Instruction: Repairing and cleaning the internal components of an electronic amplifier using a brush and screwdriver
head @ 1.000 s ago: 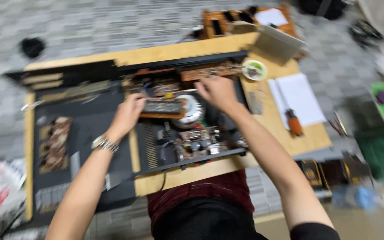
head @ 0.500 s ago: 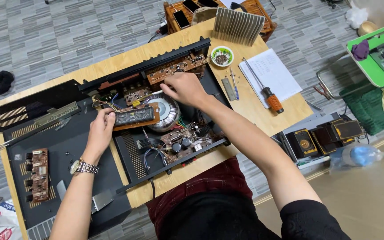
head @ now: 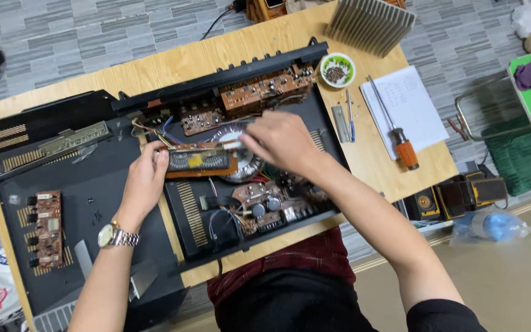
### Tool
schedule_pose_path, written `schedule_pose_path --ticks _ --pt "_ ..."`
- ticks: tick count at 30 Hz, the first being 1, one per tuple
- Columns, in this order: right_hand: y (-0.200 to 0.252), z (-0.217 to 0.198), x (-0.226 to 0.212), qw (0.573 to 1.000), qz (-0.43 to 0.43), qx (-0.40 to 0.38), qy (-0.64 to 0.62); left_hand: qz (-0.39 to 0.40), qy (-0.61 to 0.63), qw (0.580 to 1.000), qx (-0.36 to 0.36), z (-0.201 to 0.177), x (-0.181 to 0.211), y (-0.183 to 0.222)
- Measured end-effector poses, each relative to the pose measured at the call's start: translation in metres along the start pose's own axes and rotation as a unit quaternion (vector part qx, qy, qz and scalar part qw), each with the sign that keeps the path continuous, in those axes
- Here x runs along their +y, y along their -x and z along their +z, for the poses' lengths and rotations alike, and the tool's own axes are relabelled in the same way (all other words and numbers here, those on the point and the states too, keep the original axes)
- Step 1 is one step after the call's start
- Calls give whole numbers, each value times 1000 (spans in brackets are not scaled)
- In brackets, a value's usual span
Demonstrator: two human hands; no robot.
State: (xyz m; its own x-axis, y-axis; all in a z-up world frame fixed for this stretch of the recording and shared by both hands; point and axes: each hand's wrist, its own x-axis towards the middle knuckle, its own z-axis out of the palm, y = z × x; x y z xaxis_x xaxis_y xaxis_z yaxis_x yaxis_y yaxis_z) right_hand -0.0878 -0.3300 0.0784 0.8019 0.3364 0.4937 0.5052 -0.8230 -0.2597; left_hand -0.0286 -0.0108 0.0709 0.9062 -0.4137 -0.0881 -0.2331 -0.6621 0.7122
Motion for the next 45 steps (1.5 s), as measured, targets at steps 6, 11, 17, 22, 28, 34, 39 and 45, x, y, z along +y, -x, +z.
schedule_pose_path --ticks 6,11,17,22,28,34,39,45 --pt "14 -45 -37 999 -13 -11 -48 -45 -106 993 -29 0 -2 -9" --pt "27 -71 -37 986 113 -83 -86 -66 -145 985 -68 4 -10 -16" --pt "58 -54 -28 964 214 -121 -105 -42 -136 988 -60 16 -37 -14" --pt "57 -45 -20 941 267 -157 -134 -124 -146 974 -123 25 -59 -11" --pt "63 -37 -23 931 310 -161 -104 -118 -189 966 -131 38 -83 2" --pt "61 -25 -25 944 310 -109 -33 -95 -224 967 -81 48 -96 12" --pt "47 -22 -33 922 376 -88 -4 -85 -204 974 -55 45 -85 10" --pt "72 -14 -25 934 337 -118 6 -93 -216 972 -24 49 -86 13"
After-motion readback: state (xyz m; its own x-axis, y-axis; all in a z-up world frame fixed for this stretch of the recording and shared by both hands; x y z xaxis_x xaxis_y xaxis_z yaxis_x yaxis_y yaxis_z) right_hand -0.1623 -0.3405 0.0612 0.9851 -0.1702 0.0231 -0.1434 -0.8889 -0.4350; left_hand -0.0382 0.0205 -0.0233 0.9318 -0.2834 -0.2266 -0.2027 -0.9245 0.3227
